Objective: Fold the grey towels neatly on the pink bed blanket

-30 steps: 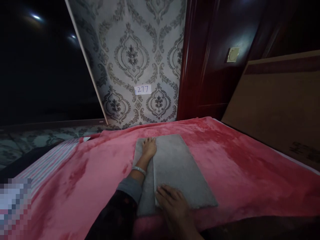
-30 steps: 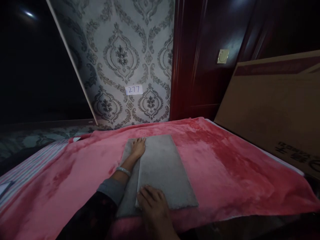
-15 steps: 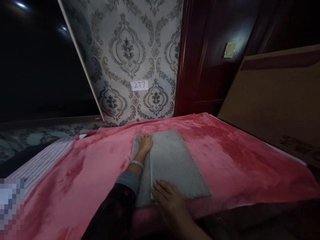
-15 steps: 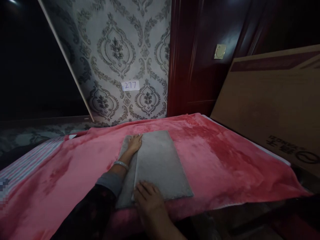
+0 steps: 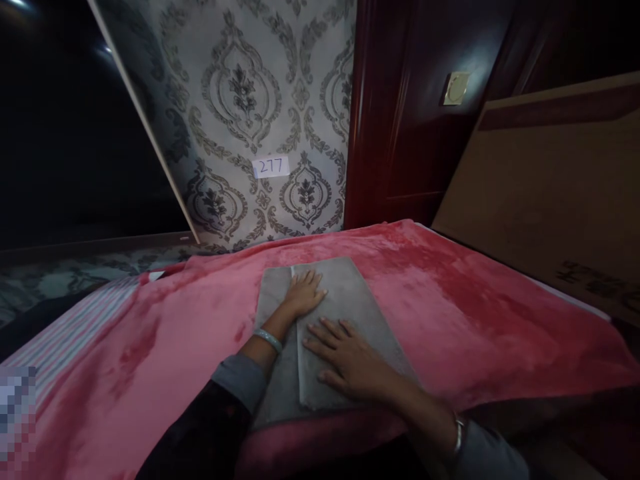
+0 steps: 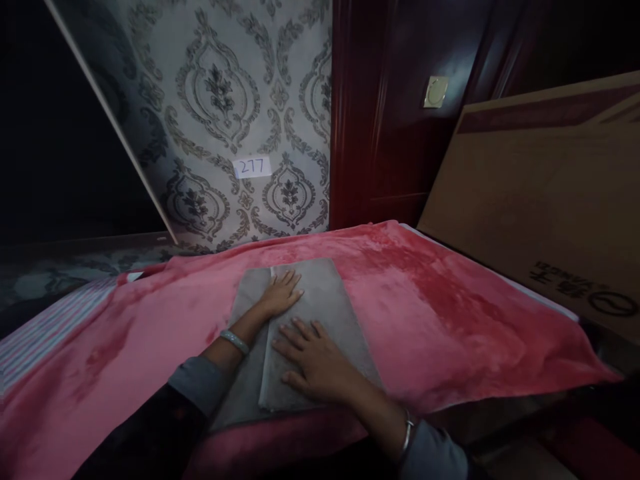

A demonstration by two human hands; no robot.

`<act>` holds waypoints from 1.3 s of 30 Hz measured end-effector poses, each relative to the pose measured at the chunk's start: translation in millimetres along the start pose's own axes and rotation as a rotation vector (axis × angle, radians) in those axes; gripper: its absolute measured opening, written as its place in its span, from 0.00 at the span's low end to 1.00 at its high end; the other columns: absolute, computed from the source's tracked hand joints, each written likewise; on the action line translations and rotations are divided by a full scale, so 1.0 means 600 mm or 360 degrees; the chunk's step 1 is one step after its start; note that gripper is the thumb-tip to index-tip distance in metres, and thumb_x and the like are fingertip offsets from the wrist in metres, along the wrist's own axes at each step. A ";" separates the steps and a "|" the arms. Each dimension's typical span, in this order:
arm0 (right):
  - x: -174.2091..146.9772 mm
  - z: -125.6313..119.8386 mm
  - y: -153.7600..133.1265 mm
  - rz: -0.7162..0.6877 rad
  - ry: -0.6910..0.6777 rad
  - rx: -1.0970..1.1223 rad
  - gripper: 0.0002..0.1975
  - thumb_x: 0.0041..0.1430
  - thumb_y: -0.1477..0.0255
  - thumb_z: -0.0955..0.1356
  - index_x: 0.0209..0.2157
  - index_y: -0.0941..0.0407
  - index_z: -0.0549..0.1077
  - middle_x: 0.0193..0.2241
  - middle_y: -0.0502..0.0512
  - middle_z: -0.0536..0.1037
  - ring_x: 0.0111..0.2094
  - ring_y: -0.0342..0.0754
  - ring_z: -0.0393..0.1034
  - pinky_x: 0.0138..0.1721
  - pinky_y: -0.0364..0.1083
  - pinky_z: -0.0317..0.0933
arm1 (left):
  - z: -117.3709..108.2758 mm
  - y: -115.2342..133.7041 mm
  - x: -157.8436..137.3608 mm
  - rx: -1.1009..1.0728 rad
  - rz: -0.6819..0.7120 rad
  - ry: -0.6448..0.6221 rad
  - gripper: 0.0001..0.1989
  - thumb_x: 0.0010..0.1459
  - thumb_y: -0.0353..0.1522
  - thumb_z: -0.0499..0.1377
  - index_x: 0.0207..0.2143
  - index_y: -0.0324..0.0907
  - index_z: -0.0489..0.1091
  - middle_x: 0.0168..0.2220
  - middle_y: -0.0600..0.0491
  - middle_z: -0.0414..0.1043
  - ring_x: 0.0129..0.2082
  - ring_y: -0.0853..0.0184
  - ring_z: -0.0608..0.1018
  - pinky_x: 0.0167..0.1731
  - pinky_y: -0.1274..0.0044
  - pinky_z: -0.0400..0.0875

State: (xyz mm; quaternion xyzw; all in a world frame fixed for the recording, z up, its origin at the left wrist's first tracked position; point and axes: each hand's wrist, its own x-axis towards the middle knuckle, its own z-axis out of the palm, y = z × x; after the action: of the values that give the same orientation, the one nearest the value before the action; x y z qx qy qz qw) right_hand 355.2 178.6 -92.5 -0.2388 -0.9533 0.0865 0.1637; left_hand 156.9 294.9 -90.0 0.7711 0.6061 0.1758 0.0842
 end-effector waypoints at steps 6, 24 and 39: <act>-0.006 -0.002 -0.002 0.0011 0.0016 0.0054 0.32 0.65 0.58 0.69 0.67 0.45 0.59 0.68 0.54 0.57 0.69 0.62 0.44 0.64 0.69 0.44 | -0.008 -0.011 0.025 0.0102 -0.0024 -0.0085 0.33 0.61 0.47 0.54 0.65 0.42 0.60 0.70 0.41 0.49 0.71 0.52 0.51 0.67 0.56 0.36; 0.047 -0.115 0.125 0.0363 0.0414 0.0363 0.25 0.72 0.66 0.57 0.67 0.59 0.59 0.64 0.60 0.64 0.64 0.52 0.59 0.64 0.54 0.54 | -0.030 0.030 0.055 0.0126 -0.0100 0.0177 0.30 0.63 0.46 0.54 0.62 0.39 0.63 0.68 0.34 0.53 0.69 0.46 0.53 0.66 0.54 0.41; 0.143 -0.007 0.272 0.0791 -0.0010 -0.0147 0.32 0.72 0.55 0.54 0.70 0.59 0.52 0.70 0.62 0.49 0.70 0.56 0.40 0.67 0.57 0.41 | -0.001 0.017 0.047 0.0470 -0.0260 -0.0057 0.35 0.66 0.50 0.45 0.68 0.41 0.53 0.71 0.40 0.46 0.71 0.52 0.50 0.67 0.57 0.43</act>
State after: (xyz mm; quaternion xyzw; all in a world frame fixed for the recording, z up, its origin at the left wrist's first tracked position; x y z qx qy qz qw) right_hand 355.2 362.4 -105.1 -0.4727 -0.8688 0.0811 0.1234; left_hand 171.6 319.5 -81.3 0.7262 0.6845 0.0637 -0.0053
